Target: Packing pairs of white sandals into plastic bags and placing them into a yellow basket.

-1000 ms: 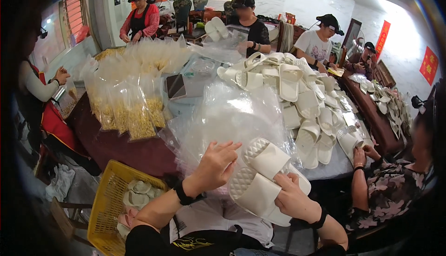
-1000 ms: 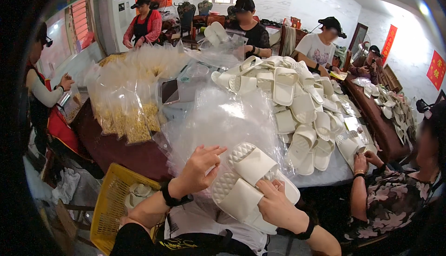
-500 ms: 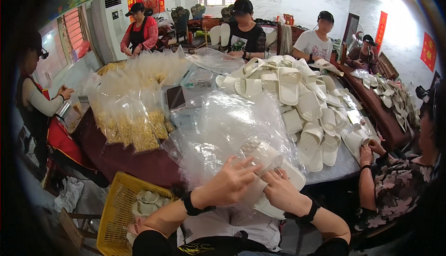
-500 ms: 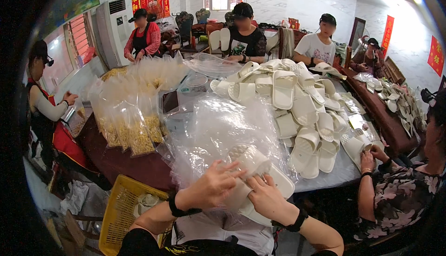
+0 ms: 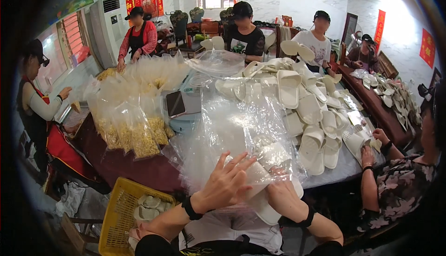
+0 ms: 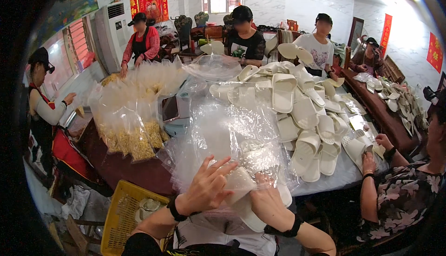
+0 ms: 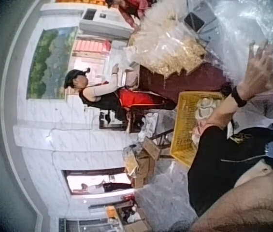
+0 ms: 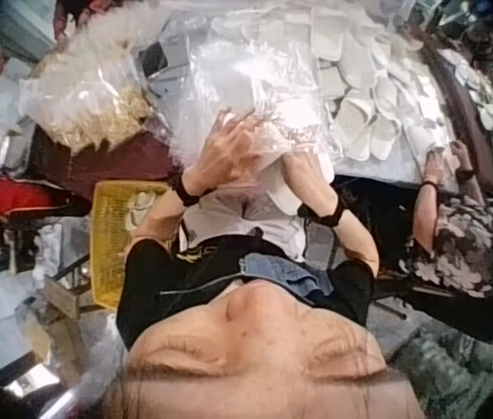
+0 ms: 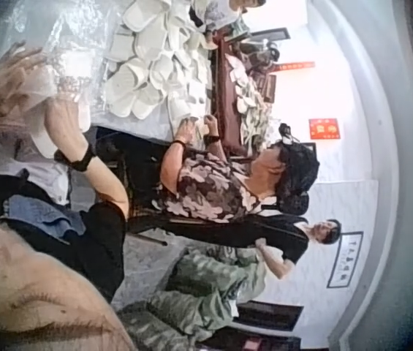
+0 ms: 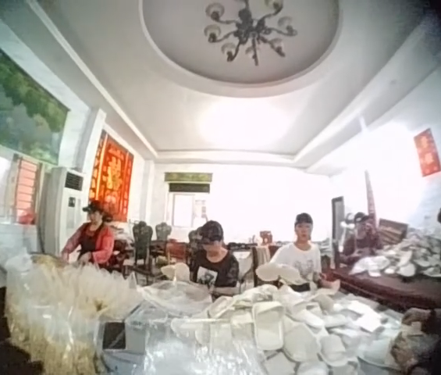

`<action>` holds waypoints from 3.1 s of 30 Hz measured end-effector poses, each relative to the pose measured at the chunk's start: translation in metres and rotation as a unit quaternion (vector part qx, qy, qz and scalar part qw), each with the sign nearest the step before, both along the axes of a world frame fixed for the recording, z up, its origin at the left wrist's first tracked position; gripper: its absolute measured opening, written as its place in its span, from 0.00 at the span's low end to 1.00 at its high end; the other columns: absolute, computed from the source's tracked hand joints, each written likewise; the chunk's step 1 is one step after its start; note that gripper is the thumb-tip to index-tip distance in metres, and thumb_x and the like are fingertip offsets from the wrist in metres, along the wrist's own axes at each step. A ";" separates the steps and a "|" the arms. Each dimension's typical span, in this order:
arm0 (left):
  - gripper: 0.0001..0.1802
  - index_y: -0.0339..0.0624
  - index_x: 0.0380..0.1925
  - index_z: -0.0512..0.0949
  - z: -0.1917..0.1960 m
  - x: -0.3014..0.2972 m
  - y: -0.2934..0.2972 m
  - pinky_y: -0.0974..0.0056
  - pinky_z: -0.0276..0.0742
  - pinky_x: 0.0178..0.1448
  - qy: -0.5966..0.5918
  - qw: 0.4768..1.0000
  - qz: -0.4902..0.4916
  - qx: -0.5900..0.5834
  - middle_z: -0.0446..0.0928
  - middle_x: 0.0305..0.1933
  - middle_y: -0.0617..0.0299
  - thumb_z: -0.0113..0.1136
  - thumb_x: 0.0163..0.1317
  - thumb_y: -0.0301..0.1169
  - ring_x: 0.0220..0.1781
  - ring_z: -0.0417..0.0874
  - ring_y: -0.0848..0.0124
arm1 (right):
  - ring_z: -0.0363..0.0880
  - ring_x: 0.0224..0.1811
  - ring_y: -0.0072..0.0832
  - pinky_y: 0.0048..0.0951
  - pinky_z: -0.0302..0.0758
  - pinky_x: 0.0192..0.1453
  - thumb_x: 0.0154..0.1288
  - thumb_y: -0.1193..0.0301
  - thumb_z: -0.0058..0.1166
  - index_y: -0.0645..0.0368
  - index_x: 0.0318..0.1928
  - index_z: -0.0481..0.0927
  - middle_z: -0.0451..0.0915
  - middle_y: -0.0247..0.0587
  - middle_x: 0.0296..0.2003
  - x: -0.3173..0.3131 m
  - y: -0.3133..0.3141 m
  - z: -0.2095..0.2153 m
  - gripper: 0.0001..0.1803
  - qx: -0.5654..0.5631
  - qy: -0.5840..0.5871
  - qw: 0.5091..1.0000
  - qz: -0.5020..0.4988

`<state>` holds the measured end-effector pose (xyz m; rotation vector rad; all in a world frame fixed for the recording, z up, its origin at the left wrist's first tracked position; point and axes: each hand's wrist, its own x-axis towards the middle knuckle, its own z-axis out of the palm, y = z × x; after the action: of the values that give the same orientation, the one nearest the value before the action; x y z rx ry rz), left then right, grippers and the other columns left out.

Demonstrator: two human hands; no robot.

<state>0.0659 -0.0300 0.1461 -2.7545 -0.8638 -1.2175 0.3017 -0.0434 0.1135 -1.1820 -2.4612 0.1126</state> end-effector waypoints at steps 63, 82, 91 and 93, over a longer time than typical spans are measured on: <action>0.36 0.36 0.68 0.72 -0.020 0.007 -0.036 0.39 0.52 0.81 -0.046 0.972 -0.141 -0.180 0.67 0.75 0.43 0.49 0.55 0.11 0.81 0.61 0.48 | 0.73 0.51 0.52 0.47 0.72 0.55 0.56 0.73 0.57 0.63 0.34 0.85 0.72 0.56 0.48 -0.037 0.061 -0.002 0.08 0.084 0.066 0.991 -0.081; 0.48 0.65 0.75 0.64 -0.026 -0.062 0.181 0.21 0.39 0.75 0.035 0.923 0.346 -0.164 0.51 0.81 0.38 0.71 0.55 0.58 0.82 0.44 0.32 | 0.69 0.65 0.63 0.68 0.64 0.62 0.62 0.68 0.54 0.55 0.50 0.84 0.74 0.66 0.58 0.013 0.139 -0.104 0.17 0.119 -0.053 0.977 -0.166; 0.33 0.44 0.72 0.67 -0.099 -0.014 0.198 0.35 0.53 0.78 0.183 0.948 0.200 -0.169 0.63 0.72 0.27 0.58 0.67 0.38 0.78 0.60 0.38 | 0.79 0.43 0.51 0.58 0.68 0.53 0.58 0.66 0.55 0.55 0.33 0.88 0.84 0.44 0.27 0.037 0.148 -0.103 0.11 0.025 -0.175 0.968 -0.180; 0.30 0.40 0.70 0.68 -0.109 -0.018 0.206 0.37 0.63 0.75 0.182 0.944 0.212 -0.173 0.68 0.68 0.30 0.55 0.69 0.36 0.76 0.63 0.39 | 0.81 0.39 0.51 0.55 0.68 0.54 0.58 0.68 0.53 0.56 0.28 0.87 0.83 0.46 0.23 0.030 0.144 -0.083 0.10 0.035 -0.183 0.969 -0.161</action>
<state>0.0477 0.1762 0.0374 -2.6752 -1.6295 -0.5010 0.3319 0.1007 0.0310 -1.6771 -2.5028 -0.3088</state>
